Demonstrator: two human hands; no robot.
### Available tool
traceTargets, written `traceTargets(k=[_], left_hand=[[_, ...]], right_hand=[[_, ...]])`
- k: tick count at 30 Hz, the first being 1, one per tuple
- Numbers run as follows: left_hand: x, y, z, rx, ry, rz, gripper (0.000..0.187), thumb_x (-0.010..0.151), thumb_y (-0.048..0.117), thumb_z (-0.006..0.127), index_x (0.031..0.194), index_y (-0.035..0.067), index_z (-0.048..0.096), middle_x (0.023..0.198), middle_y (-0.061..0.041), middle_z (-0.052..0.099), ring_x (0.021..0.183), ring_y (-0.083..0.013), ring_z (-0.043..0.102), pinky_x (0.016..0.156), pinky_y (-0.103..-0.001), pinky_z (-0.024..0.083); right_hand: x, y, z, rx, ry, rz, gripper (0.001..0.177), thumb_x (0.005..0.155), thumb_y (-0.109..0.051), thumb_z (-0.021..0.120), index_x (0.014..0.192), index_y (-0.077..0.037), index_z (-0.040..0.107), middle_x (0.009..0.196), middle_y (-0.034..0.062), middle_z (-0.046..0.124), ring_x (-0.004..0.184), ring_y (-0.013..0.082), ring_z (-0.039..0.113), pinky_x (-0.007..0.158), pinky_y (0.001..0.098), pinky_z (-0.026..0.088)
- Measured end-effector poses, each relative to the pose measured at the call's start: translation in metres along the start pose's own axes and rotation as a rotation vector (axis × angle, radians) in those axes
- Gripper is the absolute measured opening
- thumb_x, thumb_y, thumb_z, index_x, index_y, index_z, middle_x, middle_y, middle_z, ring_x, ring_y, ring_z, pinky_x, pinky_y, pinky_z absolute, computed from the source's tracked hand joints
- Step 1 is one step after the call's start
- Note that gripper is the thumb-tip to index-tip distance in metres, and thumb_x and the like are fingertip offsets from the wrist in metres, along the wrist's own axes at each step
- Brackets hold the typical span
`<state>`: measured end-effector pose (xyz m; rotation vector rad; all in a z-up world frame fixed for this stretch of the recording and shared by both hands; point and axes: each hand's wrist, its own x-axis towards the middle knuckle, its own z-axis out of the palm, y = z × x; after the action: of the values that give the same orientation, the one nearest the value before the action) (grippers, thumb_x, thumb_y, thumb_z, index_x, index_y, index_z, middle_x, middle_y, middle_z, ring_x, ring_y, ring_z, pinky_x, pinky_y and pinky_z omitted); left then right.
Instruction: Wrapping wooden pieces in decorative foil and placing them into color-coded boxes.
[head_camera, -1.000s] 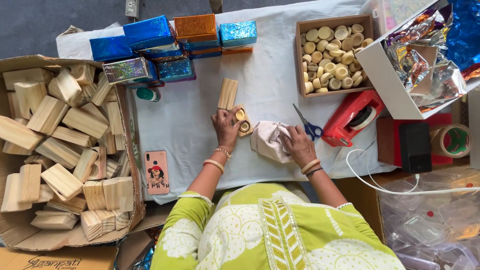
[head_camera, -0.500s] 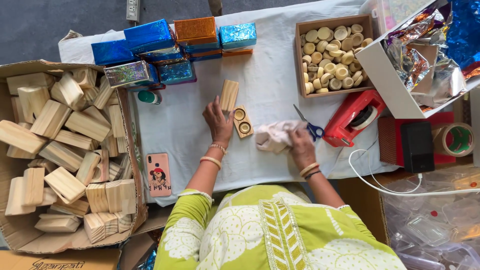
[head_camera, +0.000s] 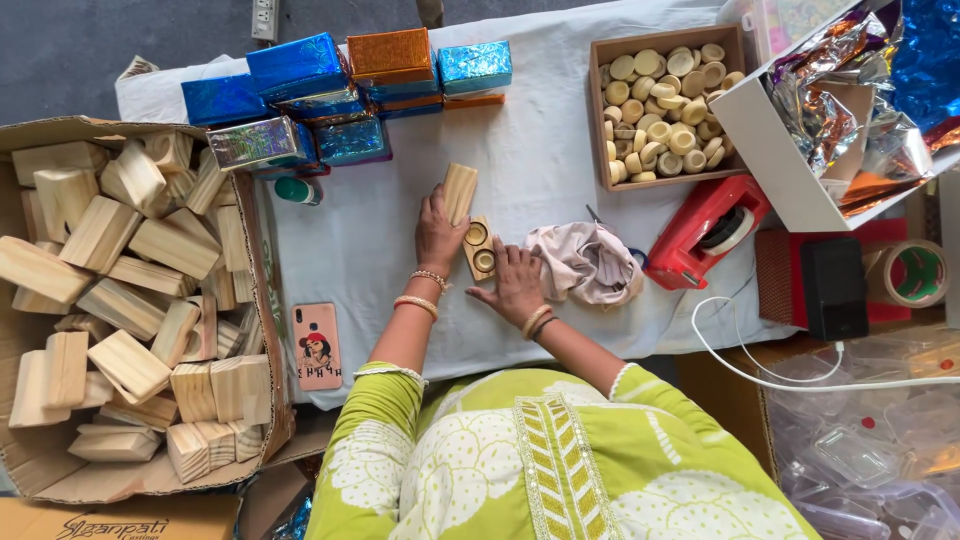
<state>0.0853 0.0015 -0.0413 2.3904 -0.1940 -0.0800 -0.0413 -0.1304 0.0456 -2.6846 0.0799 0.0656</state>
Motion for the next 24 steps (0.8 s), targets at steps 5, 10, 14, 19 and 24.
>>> traceTargets(k=[5,10,14,19,24], left_hand=[[-0.006,0.002,-0.018,0.017,-0.034,0.021,0.074,0.077,0.023,0.082,0.144,0.015,0.049,0.123,-0.014,0.060,0.112,-0.0350,0.062,0.096,-0.043,0.055],[-0.018,-0.003,-0.035,0.049,-0.172,0.216,0.070,0.076,0.017,0.078,0.142,0.015,0.056,0.120,-0.011,0.062,0.116,-0.0323,0.058,0.103,-0.042,0.051],[-0.028,0.014,-0.042,0.054,-0.290,0.431,0.069,0.071,0.012,0.078,0.137,0.017,0.058,0.126,-0.008,0.063,0.121,-0.0290,0.055,0.109,-0.040,0.047],[-0.036,0.019,-0.036,0.063,-0.280,0.415,0.077,0.067,0.013,0.086,0.138,0.013,0.057,0.128,-0.007,0.062,0.121,-0.0284,0.055,0.109,-0.040,0.047],[-0.040,0.017,-0.026,0.085,-0.228,0.266,0.068,0.064,0.013,0.090,0.126,0.010,0.062,0.121,-0.007,0.064,0.120,-0.0285,0.055,0.105,-0.037,0.049]], right_hand=[[0.012,0.023,0.010,-0.048,-0.094,0.043,0.091,0.068,-0.036,0.086,0.144,-0.007,0.045,0.118,0.0139,0.053,0.108,0.0338,0.052,0.096,0.0473,0.044],[0.019,0.056,0.023,0.234,0.012,0.016,0.083,0.071,-0.010,0.079,0.146,-0.006,0.044,0.122,0.0177,0.052,0.115,0.0370,0.054,0.100,0.0439,0.049],[0.031,0.074,0.030,0.331,0.025,-0.012,0.088,0.074,-0.001,0.071,0.156,-0.005,0.039,0.126,0.0179,0.052,0.121,0.0381,0.054,0.106,0.0429,0.049],[0.029,0.071,-0.015,0.018,0.050,-0.095,0.081,0.068,-0.020,0.087,0.139,-0.017,0.049,0.132,0.0177,0.051,0.128,0.0390,0.046,0.108,0.0509,0.040],[-0.002,0.068,-0.080,-0.252,-0.066,0.058,0.108,0.035,-0.033,0.097,0.138,-0.022,0.065,0.145,0.0296,0.047,0.133,0.0586,0.036,0.101,0.0763,0.036]])
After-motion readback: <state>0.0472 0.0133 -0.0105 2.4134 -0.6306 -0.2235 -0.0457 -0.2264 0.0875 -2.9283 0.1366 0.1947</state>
